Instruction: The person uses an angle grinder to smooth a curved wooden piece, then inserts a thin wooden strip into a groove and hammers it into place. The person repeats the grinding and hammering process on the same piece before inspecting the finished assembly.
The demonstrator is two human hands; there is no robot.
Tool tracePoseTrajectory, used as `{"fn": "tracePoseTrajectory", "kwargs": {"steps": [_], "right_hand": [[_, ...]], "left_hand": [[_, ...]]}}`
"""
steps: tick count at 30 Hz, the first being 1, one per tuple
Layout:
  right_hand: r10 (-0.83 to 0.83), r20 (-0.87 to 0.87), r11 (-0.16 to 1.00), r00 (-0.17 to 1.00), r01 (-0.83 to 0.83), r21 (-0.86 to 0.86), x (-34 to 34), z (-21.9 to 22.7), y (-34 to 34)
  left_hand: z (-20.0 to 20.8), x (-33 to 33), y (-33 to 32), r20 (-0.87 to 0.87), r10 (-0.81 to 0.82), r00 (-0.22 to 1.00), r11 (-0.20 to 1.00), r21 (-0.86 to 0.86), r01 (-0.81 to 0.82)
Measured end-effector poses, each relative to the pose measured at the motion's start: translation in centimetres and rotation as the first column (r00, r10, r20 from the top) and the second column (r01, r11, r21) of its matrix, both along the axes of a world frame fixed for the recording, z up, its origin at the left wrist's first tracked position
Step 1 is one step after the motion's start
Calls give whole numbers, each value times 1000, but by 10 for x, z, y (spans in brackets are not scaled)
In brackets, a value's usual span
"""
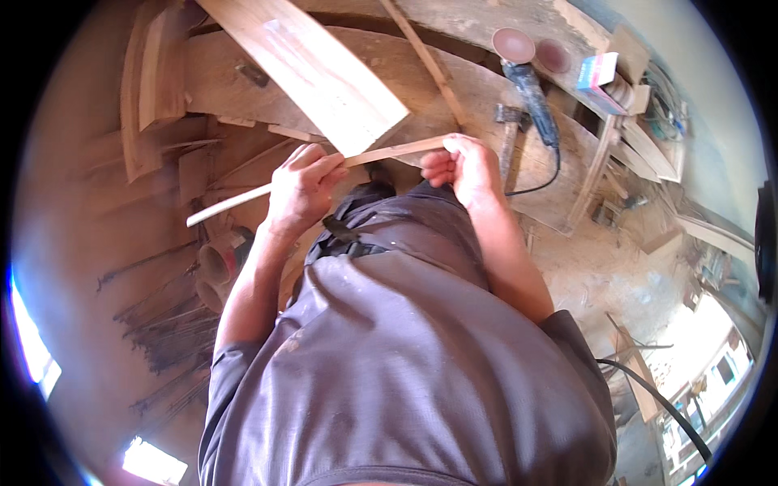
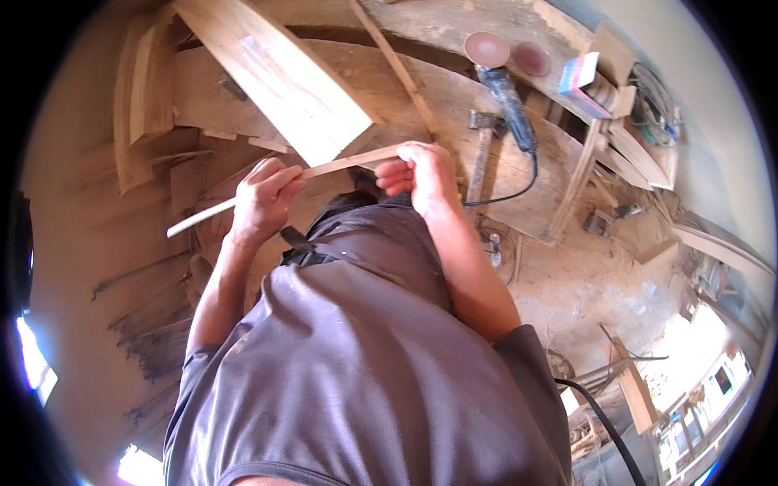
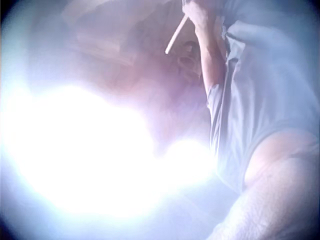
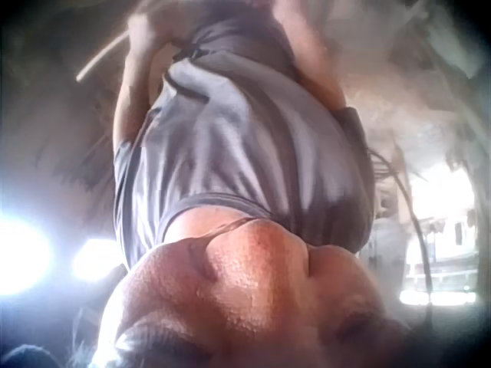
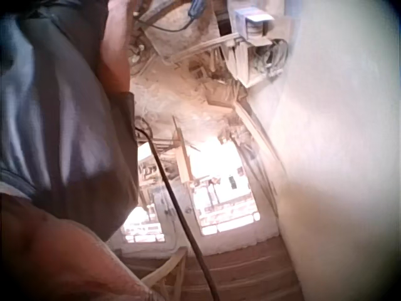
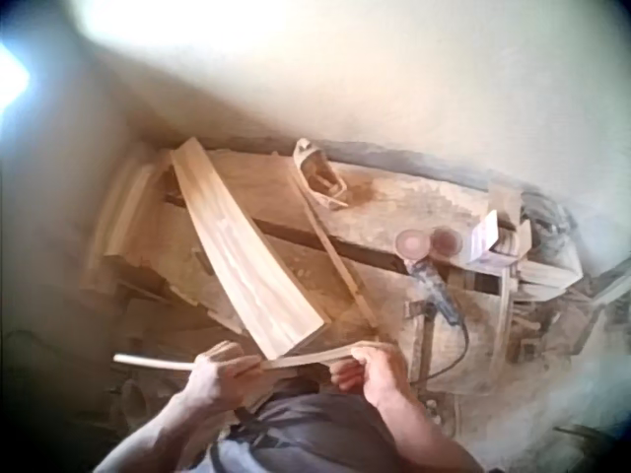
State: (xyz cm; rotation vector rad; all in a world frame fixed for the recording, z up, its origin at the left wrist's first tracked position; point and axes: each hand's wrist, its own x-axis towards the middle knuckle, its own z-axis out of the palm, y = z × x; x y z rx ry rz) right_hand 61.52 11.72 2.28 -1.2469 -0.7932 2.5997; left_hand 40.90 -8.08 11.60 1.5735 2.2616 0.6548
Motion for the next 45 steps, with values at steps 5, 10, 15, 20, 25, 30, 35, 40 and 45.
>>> {"fn": "tracePoseTrajectory", "kwargs": {"steps": [5,10,15,20,25,30,35,40,45], "right_hand": [[-31,116,977,993,6,212,-1,-12,-29],[6,255,659,967,-195,727,-14,-13,-62],[-172,224,425,959,-132,896,-29,-14,-92],[-378,180,603,908,94,792,-56,-30,-125],[-573,260,585,777,166,794,-91,-46,-160],[-766,254,529,591,353,772,-128,-52,-175],[-809,275,463,520,274,843,-143,-58,-167],[-797,284,412,532,137,901,-146,-69,-163],[-767,317,492,558,195,849,-146,-69,-156]], "left_hand": [[-4,-17,-6,-174,-164,971,986,-36,161],[-8,-61,-6,-261,-277,925,960,-117,255],[-18,-110,28,-266,-437,859,899,-120,421],[-39,-143,63,-314,-571,759,806,-37,591],[-80,-179,76,-257,-657,708,722,53,690],[-100,-198,82,-252,-666,702,691,147,708],[-110,-208,88,-248,-670,699,678,178,713],[-113,-214,98,-268,-678,684,667,166,727],[-120,-216,98,-239,-668,705,692,151,706]]}}
